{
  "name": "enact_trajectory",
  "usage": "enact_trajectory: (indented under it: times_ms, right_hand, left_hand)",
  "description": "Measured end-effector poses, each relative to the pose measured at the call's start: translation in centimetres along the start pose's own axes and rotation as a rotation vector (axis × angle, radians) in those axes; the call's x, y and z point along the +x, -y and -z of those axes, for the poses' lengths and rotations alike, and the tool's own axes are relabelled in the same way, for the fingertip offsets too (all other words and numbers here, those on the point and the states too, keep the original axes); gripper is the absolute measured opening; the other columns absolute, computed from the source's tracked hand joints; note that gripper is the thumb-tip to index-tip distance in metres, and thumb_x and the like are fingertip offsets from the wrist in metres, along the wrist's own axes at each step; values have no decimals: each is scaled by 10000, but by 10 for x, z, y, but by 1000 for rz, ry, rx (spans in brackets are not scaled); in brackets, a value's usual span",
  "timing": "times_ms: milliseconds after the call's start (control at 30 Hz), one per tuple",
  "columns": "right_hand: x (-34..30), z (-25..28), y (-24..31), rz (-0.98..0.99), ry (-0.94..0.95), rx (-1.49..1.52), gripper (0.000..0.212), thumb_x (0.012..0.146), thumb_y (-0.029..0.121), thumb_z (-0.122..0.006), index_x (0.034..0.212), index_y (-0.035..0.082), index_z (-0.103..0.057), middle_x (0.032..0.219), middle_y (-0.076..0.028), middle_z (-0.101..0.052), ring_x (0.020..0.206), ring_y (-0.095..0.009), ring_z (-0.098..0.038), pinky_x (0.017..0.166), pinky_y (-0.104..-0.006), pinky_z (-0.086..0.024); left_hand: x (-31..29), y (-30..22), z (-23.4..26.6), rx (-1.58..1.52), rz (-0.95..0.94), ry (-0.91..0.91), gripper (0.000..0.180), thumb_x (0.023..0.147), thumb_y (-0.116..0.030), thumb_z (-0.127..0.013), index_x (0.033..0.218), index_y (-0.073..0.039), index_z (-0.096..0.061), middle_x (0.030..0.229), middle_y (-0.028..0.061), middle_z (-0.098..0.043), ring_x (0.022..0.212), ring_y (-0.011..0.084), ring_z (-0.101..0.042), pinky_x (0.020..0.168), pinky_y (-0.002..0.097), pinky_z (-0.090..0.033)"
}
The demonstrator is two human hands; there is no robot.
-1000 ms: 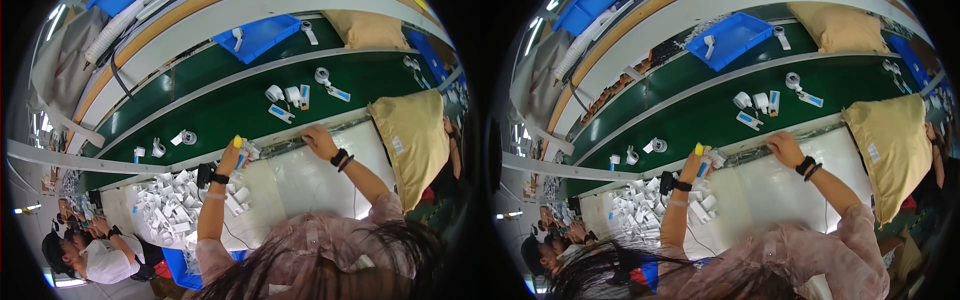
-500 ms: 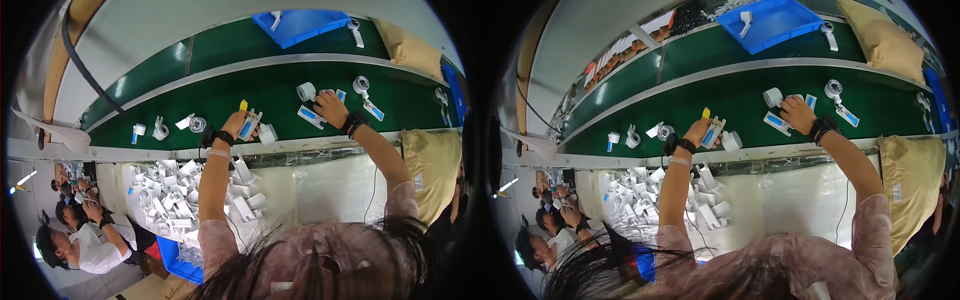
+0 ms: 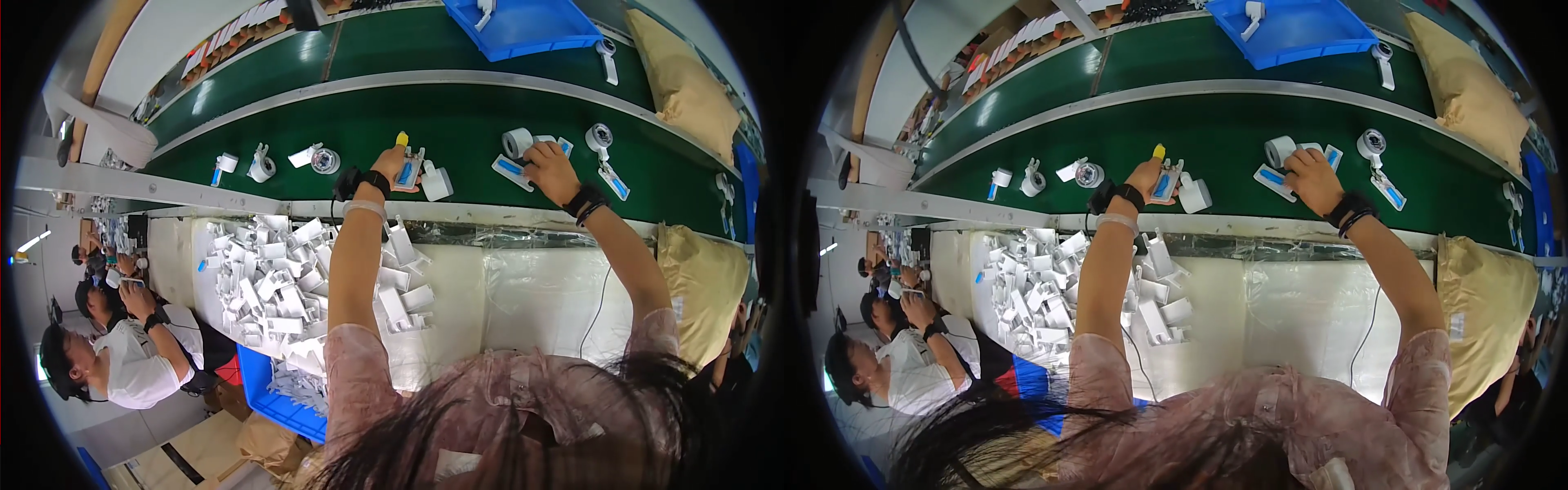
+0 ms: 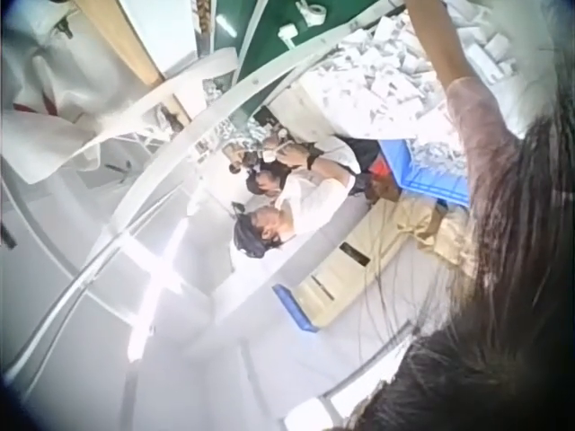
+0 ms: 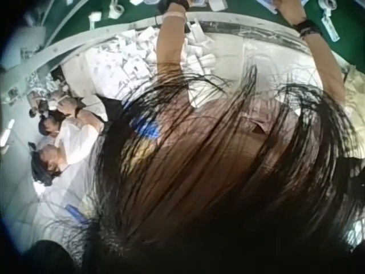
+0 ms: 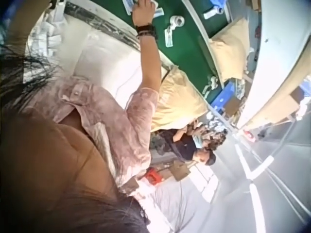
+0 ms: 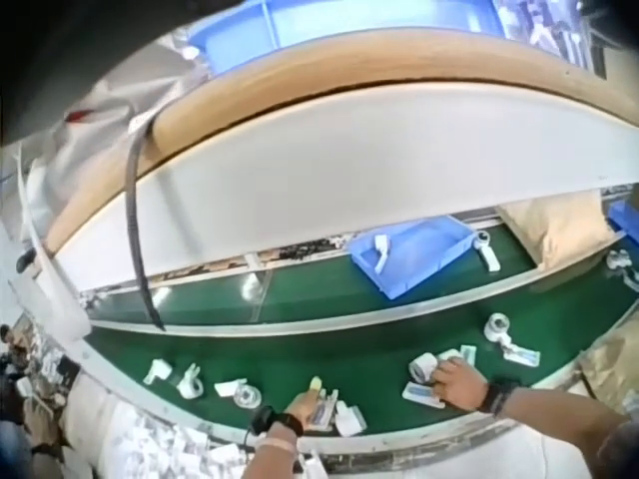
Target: The person assembles a handheld fan by inserting a battery into the handle, fitting the fan head onto the base, and pressing the components together. Once assembled, the person places the fan onto the conveyor belt and reaches for another set of components.
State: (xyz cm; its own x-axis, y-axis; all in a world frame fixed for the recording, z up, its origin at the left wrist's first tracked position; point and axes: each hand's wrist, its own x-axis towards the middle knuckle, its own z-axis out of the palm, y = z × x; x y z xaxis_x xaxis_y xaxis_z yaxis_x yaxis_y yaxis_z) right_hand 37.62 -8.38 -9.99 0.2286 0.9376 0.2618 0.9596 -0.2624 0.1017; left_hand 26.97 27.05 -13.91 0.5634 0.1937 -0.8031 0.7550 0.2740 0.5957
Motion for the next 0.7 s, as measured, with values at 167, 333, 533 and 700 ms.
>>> enact_trajectory:
  times_ms: [167,333,533,700]
  right_hand:
    - [-8,23,30,-149,-120,423,98,797,166,-683,825,75,-656,860,-69,-588,935,-274,-545,889,-405,-392]
    - [-46,64,82,-488,74,1252,118,904,97,-604,989,21,-636,822,-56,-665,726,-152,-645,685,-293,-488]
    - [-75,125,158,-608,82,1761,177,950,157,-597,1000,-1,-661,759,-36,-650,677,-95,-638,627,-236,-494]
    - [-99,169,189,-594,141,1842,179,946,154,-603,1021,13,-683,782,-21,-656,628,-78,-626,561,-223,-469]
  left_hand:
    - [-2,3,7,-77,-102,-143,387,948,-382,-460,1077,-35,-574,978,157,-649,779,328,-657,726,519,-540]
    - [-63,26,-42,787,-1368,-525,377,811,-76,-652,1172,-27,-556,1156,184,-580,1103,366,-523,981,428,-395]
    - [-190,108,-123,543,-1082,541,768,774,-144,-780,1427,-77,-381,1378,105,-464,1302,230,-423,1060,370,-363]
    - [-238,153,-150,229,-953,674,595,833,-109,-715,1365,-46,-454,1244,103,-578,1143,199,-550,995,314,-415]
